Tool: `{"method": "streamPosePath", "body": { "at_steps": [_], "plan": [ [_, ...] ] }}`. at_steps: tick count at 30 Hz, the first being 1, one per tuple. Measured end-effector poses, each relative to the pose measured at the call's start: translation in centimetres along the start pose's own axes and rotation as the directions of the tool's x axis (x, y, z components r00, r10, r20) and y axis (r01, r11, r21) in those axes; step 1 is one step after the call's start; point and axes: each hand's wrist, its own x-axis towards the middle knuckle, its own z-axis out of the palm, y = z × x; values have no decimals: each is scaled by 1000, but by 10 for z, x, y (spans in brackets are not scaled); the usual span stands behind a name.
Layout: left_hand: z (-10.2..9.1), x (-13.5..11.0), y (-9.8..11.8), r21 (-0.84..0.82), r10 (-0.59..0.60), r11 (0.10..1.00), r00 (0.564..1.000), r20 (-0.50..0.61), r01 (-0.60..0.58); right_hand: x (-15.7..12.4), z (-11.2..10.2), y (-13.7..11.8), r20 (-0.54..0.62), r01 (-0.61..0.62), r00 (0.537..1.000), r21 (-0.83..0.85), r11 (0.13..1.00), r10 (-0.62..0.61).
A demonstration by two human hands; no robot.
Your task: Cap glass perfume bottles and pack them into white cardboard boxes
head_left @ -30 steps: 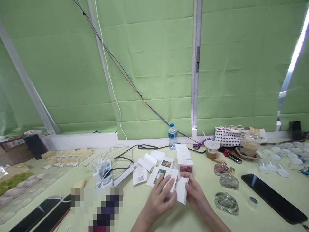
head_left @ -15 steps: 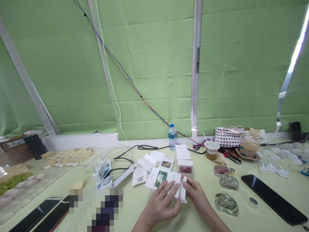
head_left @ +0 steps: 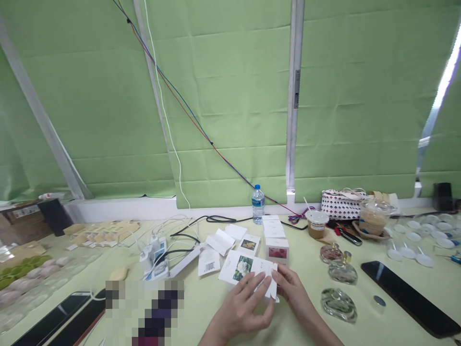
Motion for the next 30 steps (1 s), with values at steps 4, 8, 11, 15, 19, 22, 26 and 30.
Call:
{"method": "streamPosePath", "body": {
  "at_steps": [4,8,11,15,19,22,26,30],
  "plan": [
    [1,0,0,-10,-8,1000,1000,8,8,0,-1,2,3,1,1000,6,1000,-1],
    [1,-1,0,0,28,1000,999,18,-28,0,-3,4,-3,6,1000,-6,1000,-6],
    [-1,1,-1,-3,40,999,998,39,-40,0,-3,4,-6,10,1000,-20,1000,-10],
    [-5,-1,-5,28,111,993,991,75,-114,0,-4,4,-3,19,1000,-35,999,-19],
    [-7,-3,-7,49,185,980,976,111,-191,2,-7,7,3,32,1000,-57,998,-31],
    [-5,0,-3,43,140,989,989,43,-142,4,-9,10,-25,44,999,-82,996,-46],
    [-3,4,1,5,81,997,996,-24,-81,5,-8,12,-43,65,997,-104,992,-70],
    [-4,1,-2,3,159,987,984,76,-160,3,-7,12,-51,82,995,-112,990,-88]
  ]
}}
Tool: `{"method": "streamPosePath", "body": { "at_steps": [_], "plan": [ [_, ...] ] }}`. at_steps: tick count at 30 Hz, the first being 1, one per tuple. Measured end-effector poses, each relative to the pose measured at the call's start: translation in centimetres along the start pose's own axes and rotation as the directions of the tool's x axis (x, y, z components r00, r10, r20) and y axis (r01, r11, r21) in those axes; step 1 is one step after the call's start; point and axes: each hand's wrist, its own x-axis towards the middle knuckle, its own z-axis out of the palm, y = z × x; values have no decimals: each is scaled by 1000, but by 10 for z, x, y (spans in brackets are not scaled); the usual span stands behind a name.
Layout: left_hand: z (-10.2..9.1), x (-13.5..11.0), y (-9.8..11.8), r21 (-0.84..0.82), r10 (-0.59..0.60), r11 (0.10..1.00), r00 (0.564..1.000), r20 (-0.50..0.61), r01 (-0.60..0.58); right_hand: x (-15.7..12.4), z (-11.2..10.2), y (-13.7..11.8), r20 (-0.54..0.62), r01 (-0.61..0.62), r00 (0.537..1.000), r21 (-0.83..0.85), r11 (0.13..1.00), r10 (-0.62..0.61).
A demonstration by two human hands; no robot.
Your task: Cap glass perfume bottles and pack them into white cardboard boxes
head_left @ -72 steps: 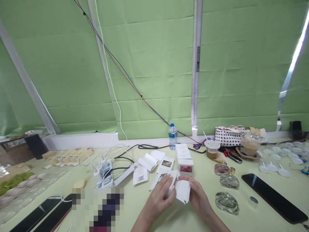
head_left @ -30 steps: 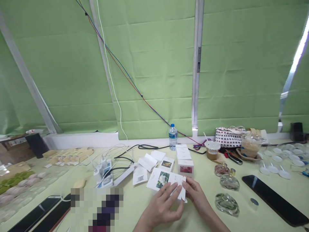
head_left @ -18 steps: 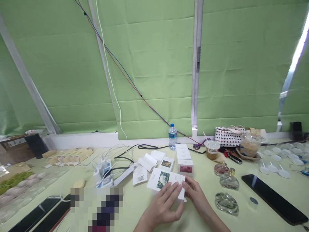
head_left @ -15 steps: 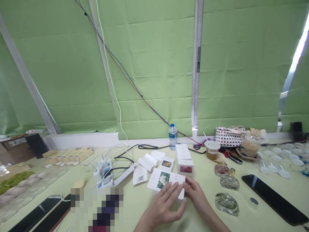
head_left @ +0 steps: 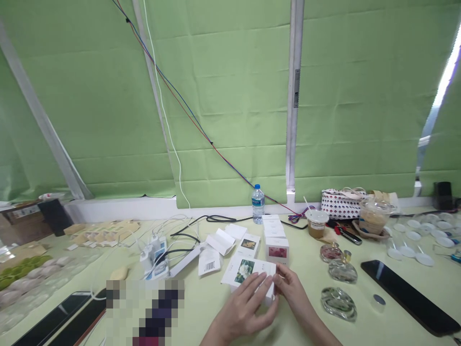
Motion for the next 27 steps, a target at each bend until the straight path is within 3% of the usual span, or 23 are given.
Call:
{"method": "streamPosePath", "body": {
  "at_steps": [4,20,27],
  "plan": [
    [-1,-4,-3,-8,31,999,997,66,-31,1,-1,1,-22,5,1000,0,1000,-5],
    [-4,1,0,-50,63,997,998,30,-62,2,-2,3,-122,-27,992,61,998,34],
    [-4,1,-2,-59,82,995,994,71,-78,-2,2,3,-91,-94,990,143,985,107]
  ]
}}
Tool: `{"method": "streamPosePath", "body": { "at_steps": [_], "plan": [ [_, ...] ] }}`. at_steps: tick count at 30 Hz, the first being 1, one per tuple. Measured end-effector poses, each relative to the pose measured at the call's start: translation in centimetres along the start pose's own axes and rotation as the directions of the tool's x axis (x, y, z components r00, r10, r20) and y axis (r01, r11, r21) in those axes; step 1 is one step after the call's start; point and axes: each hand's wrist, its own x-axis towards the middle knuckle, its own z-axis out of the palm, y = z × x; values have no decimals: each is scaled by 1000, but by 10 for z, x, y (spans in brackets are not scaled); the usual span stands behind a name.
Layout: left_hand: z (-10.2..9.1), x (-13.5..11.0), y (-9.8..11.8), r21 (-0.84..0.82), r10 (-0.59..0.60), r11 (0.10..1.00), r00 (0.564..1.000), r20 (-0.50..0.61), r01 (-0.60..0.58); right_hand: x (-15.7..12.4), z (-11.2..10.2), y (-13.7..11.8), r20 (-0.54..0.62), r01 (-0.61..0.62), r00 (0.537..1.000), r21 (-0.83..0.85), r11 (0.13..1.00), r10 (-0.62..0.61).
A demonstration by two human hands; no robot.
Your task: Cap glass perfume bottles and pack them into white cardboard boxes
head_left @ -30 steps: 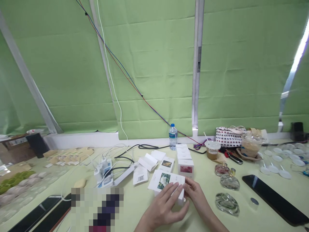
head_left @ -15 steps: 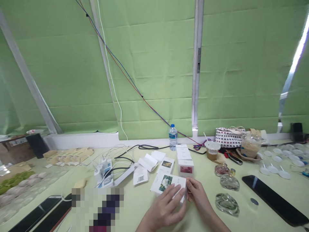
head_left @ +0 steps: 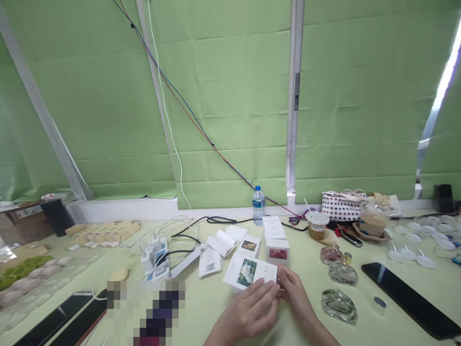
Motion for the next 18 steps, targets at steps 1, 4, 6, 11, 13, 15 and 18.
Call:
{"method": "streamPosePath", "body": {
  "at_steps": [1,4,6,11,13,15,18],
  "plan": [
    [0,0,0,2,1,1000,1000,6,-1,-1,1,0,7,-15,1000,10,1000,15],
    [2,0,1,10,2,1000,1000,28,-2,-1,2,3,9,-44,999,52,998,44],
    [4,0,1,21,-19,1000,999,34,18,0,2,5,-4,-48,999,93,995,49],
    [7,0,-5,98,-114,989,993,29,110,3,2,6,-43,-34,998,215,976,44],
    [7,-4,-7,83,-147,986,989,32,144,3,2,4,-56,-39,997,257,966,55],
    [8,-10,-9,5,-198,980,980,5,198,2,3,2,-76,-48,994,297,954,73],
    [11,-19,-9,-173,-467,880,872,-149,442,2,3,2,-120,-90,983,346,934,140]
  ]
}}
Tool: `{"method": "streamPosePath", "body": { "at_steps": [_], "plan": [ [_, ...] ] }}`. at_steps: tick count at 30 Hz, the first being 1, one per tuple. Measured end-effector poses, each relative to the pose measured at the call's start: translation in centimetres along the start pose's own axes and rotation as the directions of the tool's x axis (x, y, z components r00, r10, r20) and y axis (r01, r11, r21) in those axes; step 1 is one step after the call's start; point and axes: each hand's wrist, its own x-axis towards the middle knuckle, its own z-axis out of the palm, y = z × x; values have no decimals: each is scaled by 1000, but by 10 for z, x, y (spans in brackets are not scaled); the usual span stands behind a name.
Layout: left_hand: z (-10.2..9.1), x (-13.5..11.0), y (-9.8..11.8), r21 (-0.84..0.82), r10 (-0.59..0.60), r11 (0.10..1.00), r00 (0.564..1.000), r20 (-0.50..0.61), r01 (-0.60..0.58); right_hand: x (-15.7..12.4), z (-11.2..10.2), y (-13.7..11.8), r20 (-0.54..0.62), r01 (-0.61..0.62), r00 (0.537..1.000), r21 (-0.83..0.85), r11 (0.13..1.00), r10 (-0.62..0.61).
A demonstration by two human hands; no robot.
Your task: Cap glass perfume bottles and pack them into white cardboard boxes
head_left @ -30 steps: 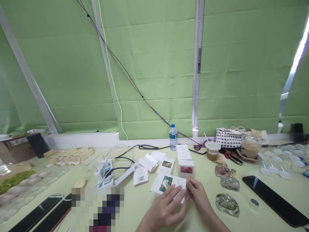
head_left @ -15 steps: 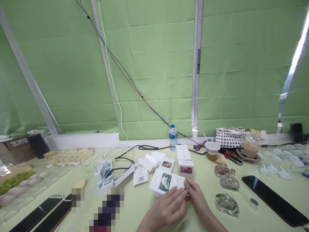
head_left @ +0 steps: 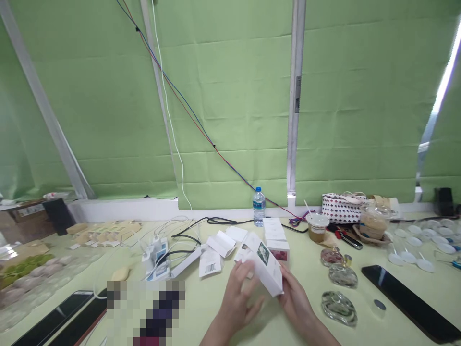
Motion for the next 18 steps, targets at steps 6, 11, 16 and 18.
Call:
{"method": "streamPosePath", "body": {
  "at_steps": [6,11,16,18],
  "plan": [
    [17,-12,3,-482,-585,677,804,107,557,-3,-1,11,-48,-174,984,-6,985,174],
    [33,-22,16,-647,-585,474,762,276,598,-6,0,17,3,-228,974,-58,972,228],
    [31,-15,18,-655,-719,411,667,196,634,-5,3,16,104,-229,966,-66,971,235],
    [29,-11,16,-680,-742,362,639,205,638,-7,5,18,136,-229,962,-64,971,236]
  ]
}}
